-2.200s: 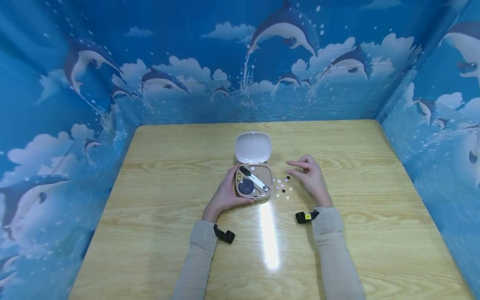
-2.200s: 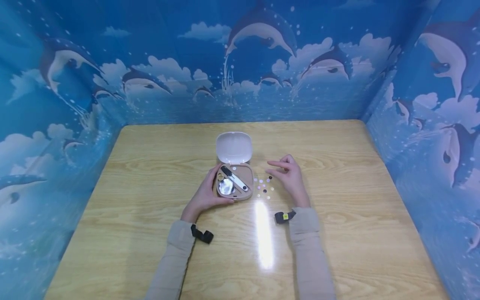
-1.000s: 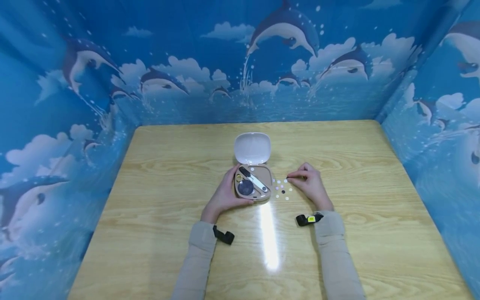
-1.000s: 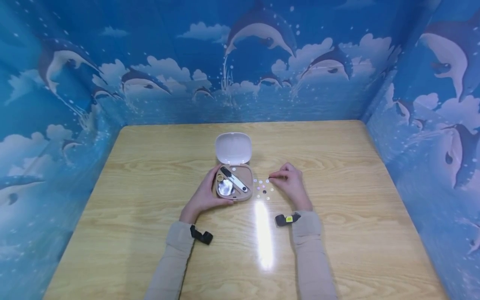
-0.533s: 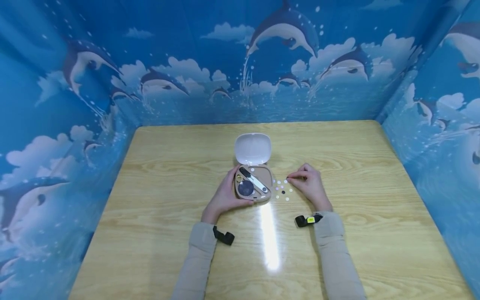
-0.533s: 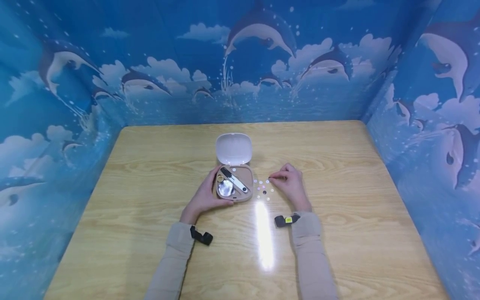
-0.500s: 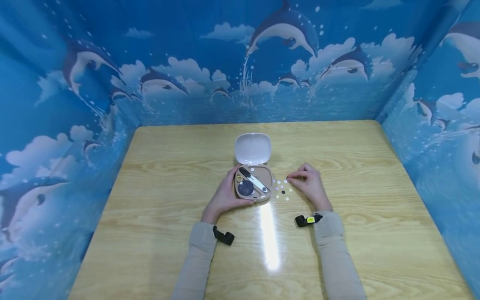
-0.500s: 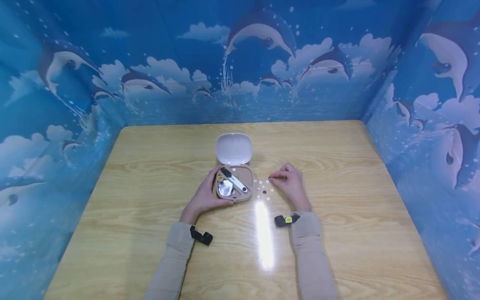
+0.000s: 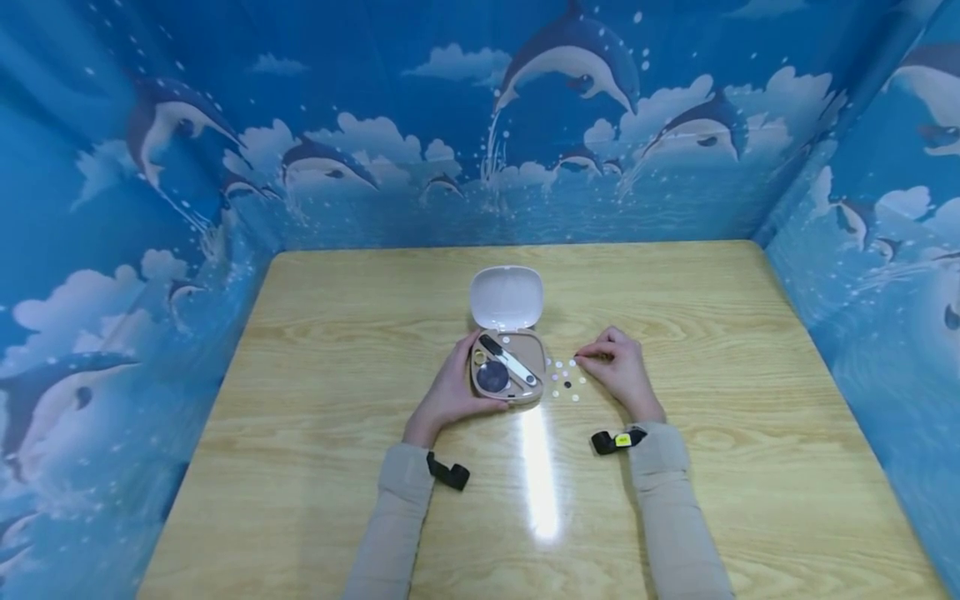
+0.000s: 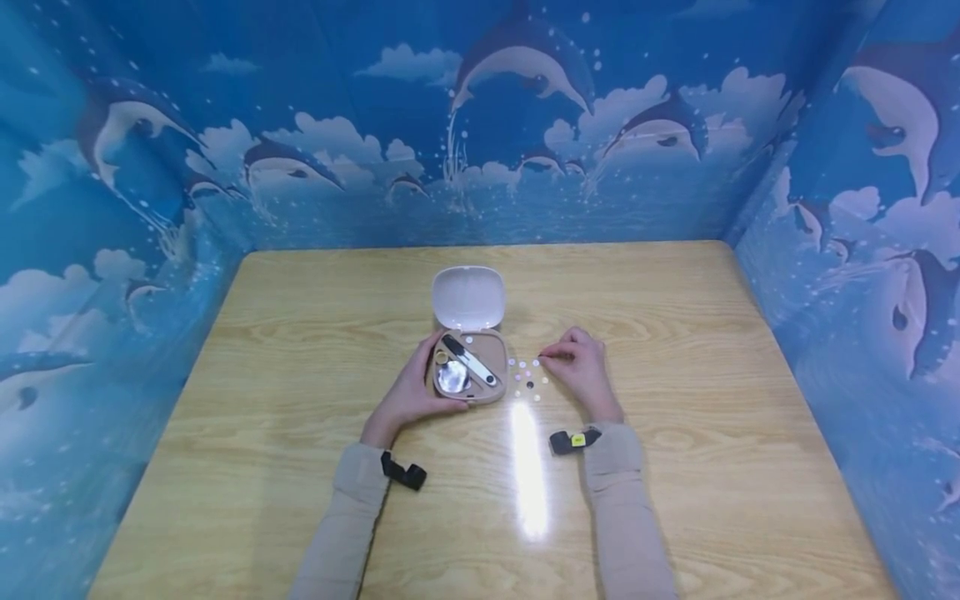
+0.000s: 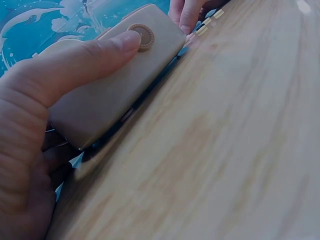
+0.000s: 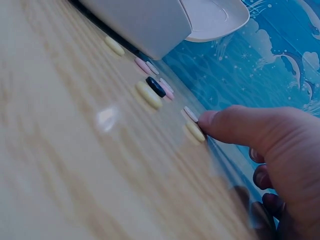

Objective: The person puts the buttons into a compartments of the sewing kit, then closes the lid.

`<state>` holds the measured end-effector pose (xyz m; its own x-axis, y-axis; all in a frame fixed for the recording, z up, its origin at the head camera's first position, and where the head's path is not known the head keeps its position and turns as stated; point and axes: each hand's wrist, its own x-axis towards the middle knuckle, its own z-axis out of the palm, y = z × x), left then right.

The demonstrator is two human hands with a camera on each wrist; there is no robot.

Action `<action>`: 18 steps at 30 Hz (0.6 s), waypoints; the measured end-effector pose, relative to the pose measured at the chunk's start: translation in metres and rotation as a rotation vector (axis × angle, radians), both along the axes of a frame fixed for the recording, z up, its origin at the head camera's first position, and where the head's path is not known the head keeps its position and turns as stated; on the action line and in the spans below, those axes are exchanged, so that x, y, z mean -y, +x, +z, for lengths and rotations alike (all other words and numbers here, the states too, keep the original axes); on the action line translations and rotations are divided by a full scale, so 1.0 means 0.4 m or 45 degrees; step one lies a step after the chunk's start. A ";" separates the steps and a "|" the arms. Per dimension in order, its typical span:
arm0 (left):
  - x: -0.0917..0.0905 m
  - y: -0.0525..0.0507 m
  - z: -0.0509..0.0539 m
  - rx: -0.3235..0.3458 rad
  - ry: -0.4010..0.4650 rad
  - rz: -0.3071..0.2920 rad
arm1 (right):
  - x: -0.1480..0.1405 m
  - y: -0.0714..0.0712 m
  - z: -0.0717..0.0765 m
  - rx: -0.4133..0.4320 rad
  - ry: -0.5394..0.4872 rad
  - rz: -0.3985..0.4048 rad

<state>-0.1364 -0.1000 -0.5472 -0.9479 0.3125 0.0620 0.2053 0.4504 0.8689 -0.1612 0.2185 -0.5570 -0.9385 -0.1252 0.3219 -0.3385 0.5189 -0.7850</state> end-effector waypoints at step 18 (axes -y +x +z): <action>0.000 0.005 0.004 -0.008 -0.016 0.002 | 0.011 0.003 0.029 0.058 -0.036 -0.044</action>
